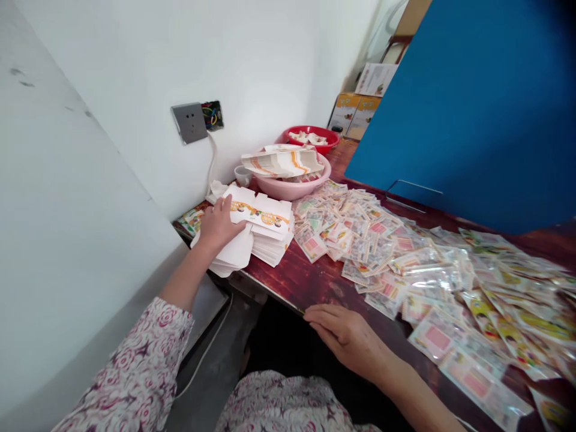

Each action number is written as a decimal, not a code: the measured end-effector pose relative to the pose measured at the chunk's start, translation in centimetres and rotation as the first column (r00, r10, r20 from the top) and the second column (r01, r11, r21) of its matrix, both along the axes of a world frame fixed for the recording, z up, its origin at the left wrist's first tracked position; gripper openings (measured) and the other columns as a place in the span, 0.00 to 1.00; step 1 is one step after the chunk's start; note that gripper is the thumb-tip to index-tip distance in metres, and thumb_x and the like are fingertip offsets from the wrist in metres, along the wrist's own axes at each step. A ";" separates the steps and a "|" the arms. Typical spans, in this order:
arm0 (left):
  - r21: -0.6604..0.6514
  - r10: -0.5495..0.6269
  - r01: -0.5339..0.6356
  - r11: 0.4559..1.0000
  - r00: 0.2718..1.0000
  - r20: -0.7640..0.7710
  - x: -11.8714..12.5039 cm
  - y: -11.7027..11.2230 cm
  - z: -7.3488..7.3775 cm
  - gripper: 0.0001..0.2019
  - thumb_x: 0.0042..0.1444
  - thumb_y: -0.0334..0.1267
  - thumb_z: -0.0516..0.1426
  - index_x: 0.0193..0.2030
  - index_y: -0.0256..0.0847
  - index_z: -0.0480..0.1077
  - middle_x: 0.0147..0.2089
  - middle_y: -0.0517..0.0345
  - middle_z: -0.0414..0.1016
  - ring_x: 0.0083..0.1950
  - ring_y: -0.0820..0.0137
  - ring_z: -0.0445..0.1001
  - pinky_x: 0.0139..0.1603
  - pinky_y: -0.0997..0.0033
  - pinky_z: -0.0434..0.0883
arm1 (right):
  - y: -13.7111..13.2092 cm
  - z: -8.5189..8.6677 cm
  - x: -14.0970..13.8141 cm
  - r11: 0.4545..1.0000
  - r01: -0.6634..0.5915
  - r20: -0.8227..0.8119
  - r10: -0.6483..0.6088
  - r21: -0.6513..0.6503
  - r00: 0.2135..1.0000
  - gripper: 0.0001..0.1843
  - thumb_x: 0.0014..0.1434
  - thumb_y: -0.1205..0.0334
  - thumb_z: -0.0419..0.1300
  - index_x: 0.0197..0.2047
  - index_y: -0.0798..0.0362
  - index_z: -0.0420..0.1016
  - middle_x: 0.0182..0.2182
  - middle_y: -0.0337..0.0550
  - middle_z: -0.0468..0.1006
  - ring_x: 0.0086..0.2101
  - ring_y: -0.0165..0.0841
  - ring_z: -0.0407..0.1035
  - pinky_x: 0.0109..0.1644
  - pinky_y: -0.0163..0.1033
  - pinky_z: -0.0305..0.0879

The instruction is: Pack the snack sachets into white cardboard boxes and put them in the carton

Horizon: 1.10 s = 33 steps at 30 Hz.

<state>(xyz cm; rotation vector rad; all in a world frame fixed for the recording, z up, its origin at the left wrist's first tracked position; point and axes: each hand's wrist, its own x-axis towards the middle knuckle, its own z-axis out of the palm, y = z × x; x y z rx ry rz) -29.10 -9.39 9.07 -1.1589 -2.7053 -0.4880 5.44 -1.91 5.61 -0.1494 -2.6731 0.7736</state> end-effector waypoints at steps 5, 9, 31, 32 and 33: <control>0.212 -0.166 0.236 0.948 0.938 -0.304 3.3 -3.6 0.8 0.34 0.57 0.45 0.61 0.68 0.35 0.62 0.70 0.38 0.65 0.68 0.43 0.64 0.69 0.43 0.61 | 1.9 1.8 0.6 0.964 0.245 -0.170 -0.261 -0.106 0.950 0.11 0.67 0.63 0.56 0.45 0.47 0.81 0.42 0.43 0.85 0.42 0.35 0.81 0.49 0.42 0.79; 0.212 -0.422 0.547 0.810 0.795 -0.436 8.7 -5.2 0.8 0.33 0.58 0.46 0.62 0.68 0.40 0.62 0.70 0.42 0.65 0.69 0.47 0.64 0.69 0.44 0.62 | 4.2 5.3 -0.4 0.832 0.548 -0.327 -0.542 -0.082 0.774 0.16 0.66 0.58 0.57 0.54 0.47 0.79 0.50 0.47 0.83 0.50 0.42 0.77 0.56 0.52 0.75; 0.406 -0.739 0.643 0.649 0.406 0.538 22.3 1.0 1.7 0.50 0.49 0.54 0.67 0.74 0.41 0.52 0.75 0.40 0.55 0.74 0.43 0.57 0.73 0.42 0.58 | 3.6 6.3 5.2 0.724 0.392 -0.464 -0.675 -0.567 0.574 0.05 0.62 0.57 0.60 0.36 0.48 0.70 0.30 0.35 0.74 0.30 0.29 0.69 0.37 0.37 0.69; 0.428 -0.734 0.641 0.637 0.334 0.592 22.7 1.1 2.1 0.44 0.52 0.53 0.65 0.72 0.42 0.57 0.71 0.42 0.64 0.70 0.45 0.65 0.70 0.44 0.64 | 3.4 6.6 4.7 0.740 0.365 -0.481 -0.655 -0.566 0.583 0.05 0.63 0.57 0.60 0.37 0.48 0.70 0.31 0.36 0.75 0.31 0.29 0.69 0.38 0.37 0.70; 0.443 -0.718 0.639 0.629 0.260 0.645 23.1 1.1 2.3 0.36 0.55 0.52 0.63 0.69 0.42 0.63 0.66 0.44 0.72 0.64 0.47 0.72 0.65 0.46 0.70 | 3.3 6.9 4.2 0.759 0.350 -0.496 -0.633 -0.549 0.594 0.05 0.64 0.57 0.60 0.38 0.48 0.71 0.33 0.36 0.76 0.33 0.29 0.71 0.40 0.38 0.71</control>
